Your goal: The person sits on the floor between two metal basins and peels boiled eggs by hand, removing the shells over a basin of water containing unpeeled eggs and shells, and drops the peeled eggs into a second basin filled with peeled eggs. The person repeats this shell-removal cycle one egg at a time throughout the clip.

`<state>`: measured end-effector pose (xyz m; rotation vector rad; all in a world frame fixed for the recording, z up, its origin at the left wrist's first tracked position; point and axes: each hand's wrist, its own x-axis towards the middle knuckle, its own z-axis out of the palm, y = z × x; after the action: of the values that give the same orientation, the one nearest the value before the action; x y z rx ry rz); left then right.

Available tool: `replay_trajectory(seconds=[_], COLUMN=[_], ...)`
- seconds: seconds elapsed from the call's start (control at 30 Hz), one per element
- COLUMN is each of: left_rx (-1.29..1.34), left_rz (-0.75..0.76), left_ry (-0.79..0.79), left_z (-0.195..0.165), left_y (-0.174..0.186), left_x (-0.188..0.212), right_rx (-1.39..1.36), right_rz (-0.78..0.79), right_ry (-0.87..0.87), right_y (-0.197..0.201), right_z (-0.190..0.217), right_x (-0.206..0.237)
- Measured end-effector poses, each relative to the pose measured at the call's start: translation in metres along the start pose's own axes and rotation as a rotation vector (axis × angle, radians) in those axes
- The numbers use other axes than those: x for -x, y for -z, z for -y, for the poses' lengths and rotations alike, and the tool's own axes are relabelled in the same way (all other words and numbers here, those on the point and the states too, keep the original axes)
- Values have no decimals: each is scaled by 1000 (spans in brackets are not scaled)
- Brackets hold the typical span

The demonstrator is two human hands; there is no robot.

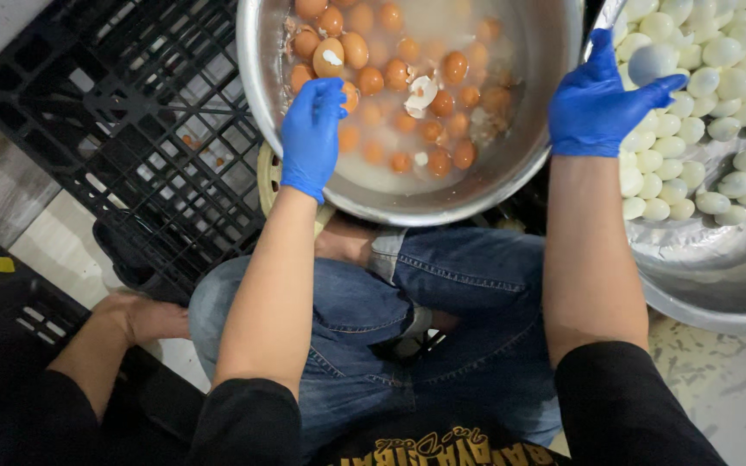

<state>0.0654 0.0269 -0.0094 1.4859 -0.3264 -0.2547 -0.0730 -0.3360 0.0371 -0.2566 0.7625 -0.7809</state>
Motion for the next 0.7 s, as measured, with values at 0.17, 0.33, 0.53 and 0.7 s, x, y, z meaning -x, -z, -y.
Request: replay_trajectory(seconds=[0.17,0.33,0.53,0.7], left_rx=[-343,-493,-533,-526], left_rz=[116,193,224,171], left_ry=[43,-28,-19,-35], left_z=[0,-7,-10,-12], left_y=[-10,-13,-17,-10], left_x=[11,17,21,14], right_rx=[1271,2595,2722,2614], right_rz=[706,999,1053,1065], right_ry=[72,406,57,-98], right_y=[-1,28,32,5], right_z=[-76,-138,-140,-128], right_x=[36,75,75,100])
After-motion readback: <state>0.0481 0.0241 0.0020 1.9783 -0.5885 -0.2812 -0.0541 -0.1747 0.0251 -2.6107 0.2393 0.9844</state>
